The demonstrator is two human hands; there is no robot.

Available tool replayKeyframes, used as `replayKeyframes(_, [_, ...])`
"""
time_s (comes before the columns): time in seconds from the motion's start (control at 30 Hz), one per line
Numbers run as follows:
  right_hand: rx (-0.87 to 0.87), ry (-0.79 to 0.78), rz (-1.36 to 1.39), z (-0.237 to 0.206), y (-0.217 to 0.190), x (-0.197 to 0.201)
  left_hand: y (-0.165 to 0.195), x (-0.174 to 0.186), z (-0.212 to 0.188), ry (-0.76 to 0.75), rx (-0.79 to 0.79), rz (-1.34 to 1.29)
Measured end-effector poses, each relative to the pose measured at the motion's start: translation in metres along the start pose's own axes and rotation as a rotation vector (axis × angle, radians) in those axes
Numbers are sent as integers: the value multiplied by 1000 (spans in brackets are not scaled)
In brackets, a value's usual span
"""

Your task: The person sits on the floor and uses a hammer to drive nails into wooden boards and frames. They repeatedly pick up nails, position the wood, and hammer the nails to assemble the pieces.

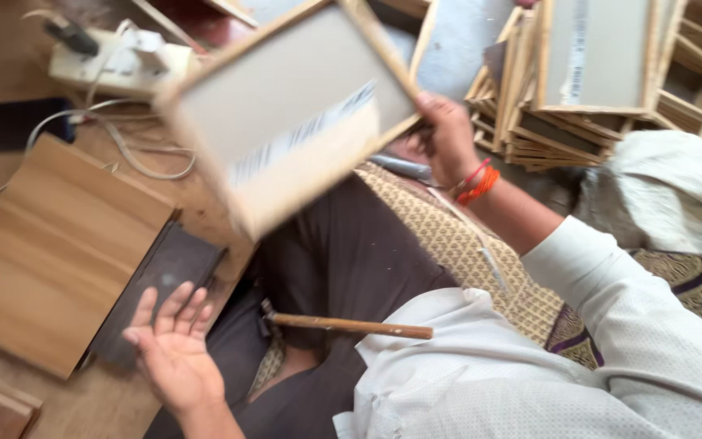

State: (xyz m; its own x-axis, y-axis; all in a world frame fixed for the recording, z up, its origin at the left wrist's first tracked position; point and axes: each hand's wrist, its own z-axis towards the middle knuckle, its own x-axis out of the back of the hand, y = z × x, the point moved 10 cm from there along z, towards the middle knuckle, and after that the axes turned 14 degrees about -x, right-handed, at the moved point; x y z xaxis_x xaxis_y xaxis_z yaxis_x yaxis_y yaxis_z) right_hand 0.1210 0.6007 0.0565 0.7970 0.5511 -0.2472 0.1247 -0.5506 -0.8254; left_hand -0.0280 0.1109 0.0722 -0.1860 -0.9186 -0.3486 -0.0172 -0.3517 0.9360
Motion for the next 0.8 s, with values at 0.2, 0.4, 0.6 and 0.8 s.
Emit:
replayKeyframes(0.2, [288,343,316,18,-55,174,-11,9,-5,28,-26,57])
replayKeyframes(0.4, [69,460,327,45,-4,258,-17,7,-3,35,13,79])
replayKeyframes(0.6, [-98,332,-359,63,57,209,-30,23,-15,68,47,59])
replayKeyframes(0.8, [208,164,-1394,118,51,88,-43,54,-28,154,82,145])
